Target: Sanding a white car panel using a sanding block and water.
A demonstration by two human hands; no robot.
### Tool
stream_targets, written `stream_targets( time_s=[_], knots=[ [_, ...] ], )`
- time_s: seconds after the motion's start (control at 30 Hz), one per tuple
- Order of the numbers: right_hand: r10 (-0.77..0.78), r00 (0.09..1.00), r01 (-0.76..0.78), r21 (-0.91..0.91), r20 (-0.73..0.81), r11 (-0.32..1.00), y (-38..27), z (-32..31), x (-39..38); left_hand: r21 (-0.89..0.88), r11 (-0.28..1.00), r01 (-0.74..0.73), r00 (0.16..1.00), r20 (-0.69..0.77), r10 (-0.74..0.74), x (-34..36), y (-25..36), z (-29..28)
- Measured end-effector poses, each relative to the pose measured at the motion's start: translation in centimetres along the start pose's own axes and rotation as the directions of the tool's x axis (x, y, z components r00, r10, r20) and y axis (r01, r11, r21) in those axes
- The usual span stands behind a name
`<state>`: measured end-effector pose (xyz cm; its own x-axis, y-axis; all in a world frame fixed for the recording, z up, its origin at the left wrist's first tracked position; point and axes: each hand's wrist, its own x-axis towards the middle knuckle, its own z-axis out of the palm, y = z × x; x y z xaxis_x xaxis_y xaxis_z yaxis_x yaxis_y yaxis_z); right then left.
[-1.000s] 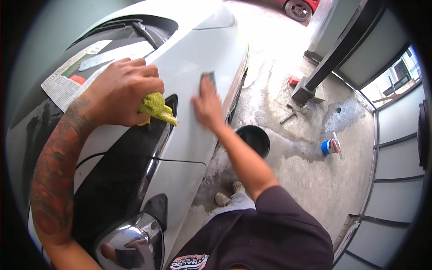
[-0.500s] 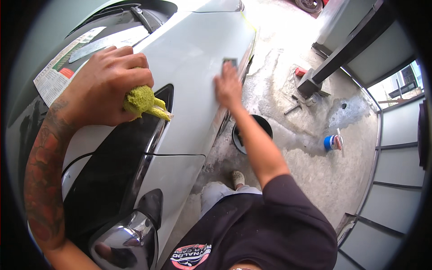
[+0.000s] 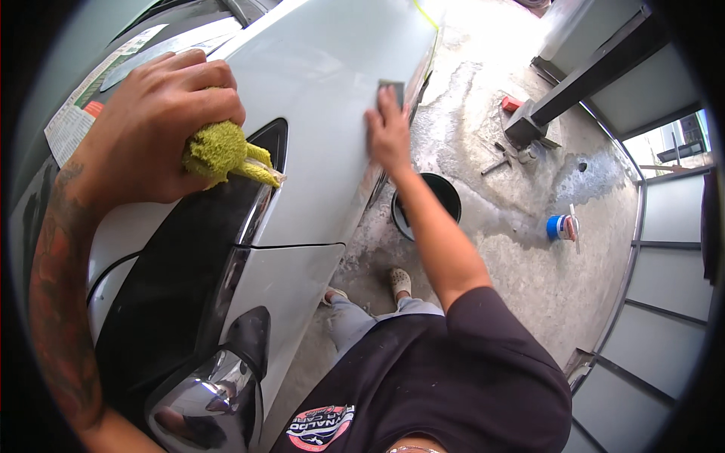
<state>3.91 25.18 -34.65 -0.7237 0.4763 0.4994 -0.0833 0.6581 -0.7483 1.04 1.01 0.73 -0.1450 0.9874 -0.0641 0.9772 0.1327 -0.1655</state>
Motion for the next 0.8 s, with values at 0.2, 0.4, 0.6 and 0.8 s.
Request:
stream_targets(
  time_s=[0.2,0.4,0.6,0.8],
  knots=[
    [0.064,0.99,-0.079,0.123,0.123,0.989,-0.1,-3.1,-1.6,0.017,1.0,-0.009,1.0,-0.013,0.009,-0.7,-0.3,0.7],
    [0.486,0.785,-0.492,0.864,0.384,0.112,-3.9,-7.1,-8.8,0.018,1.0,0.018,0.992,0.121,-0.02,-0.2,1.3,-1.8],
    [0.437,0.756,-0.589,0.797,0.487,0.13,-8.4,-5.9,-8.4,0.003,0.999,-0.042,0.998,0.056,0.042,-0.6,0.3,-0.4],
    [-0.28,0.922,0.26,0.107,0.269,0.96,-12.6,-2.1,-11.8,-0.014,0.997,-0.076,0.997,0.0,0.076,-0.8,0.6,0.0]
  ],
)
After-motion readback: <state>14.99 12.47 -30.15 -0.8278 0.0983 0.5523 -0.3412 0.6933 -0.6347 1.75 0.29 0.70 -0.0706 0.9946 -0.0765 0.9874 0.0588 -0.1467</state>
